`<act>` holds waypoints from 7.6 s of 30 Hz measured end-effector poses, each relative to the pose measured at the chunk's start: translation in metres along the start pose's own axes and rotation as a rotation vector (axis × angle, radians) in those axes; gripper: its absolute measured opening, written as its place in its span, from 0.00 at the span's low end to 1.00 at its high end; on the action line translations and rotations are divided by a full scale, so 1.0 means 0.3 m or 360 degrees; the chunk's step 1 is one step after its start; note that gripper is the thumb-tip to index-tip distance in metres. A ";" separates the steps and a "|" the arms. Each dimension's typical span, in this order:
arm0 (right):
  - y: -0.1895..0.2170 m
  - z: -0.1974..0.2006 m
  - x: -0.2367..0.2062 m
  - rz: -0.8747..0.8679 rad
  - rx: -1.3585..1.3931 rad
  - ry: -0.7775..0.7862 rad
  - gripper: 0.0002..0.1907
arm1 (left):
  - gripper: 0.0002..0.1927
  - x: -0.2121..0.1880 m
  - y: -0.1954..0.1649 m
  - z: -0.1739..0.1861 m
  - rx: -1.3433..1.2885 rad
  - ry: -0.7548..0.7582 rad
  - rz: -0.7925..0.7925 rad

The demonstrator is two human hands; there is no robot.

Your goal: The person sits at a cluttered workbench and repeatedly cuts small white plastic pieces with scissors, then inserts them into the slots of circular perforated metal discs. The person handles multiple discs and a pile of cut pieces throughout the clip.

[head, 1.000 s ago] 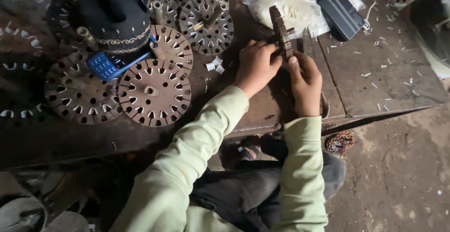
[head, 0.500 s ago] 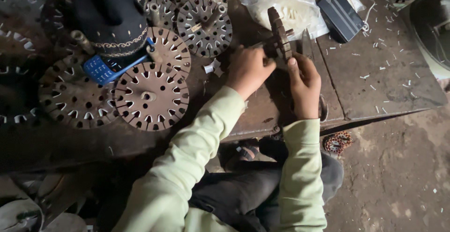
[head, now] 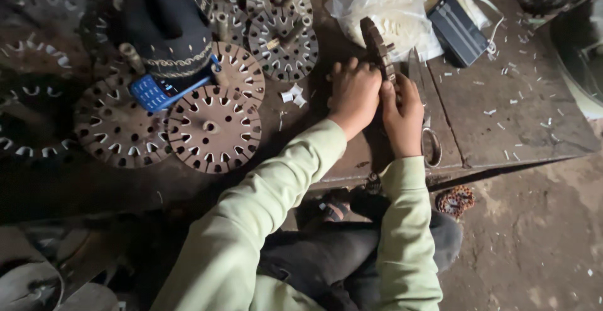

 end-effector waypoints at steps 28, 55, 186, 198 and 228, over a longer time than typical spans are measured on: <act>0.143 -0.036 0.090 0.0700 -0.0216 -0.0106 0.09 | 0.12 0.051 0.090 0.115 -0.0563 -0.0109 -0.0394; -0.070 0.008 0.067 -0.0195 0.0723 -0.0077 0.12 | 0.10 -0.008 0.142 0.217 -0.0559 0.0145 -0.0128; 0.577 -0.156 -0.109 0.0069 -0.0497 -0.0117 0.20 | 0.14 -0.305 0.244 0.311 -0.0134 -0.0067 0.0196; 0.247 0.145 -0.209 0.0112 -0.1162 -0.0445 0.18 | 0.11 -0.291 0.203 0.428 -0.0405 -0.0274 0.0295; -0.035 0.073 -0.903 -0.0863 0.0915 0.0161 0.23 | 0.11 -0.220 0.227 0.330 -0.2695 0.0061 0.0613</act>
Point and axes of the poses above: each hand's wrist, its own x-axis towards the middle knuckle, its own z-axis out of the back of the hand, y = z × x, the point moved 6 cm from there along x, towards the middle knuckle, and after that the axes turned 8 degrees about x, right-handed, at the moved point
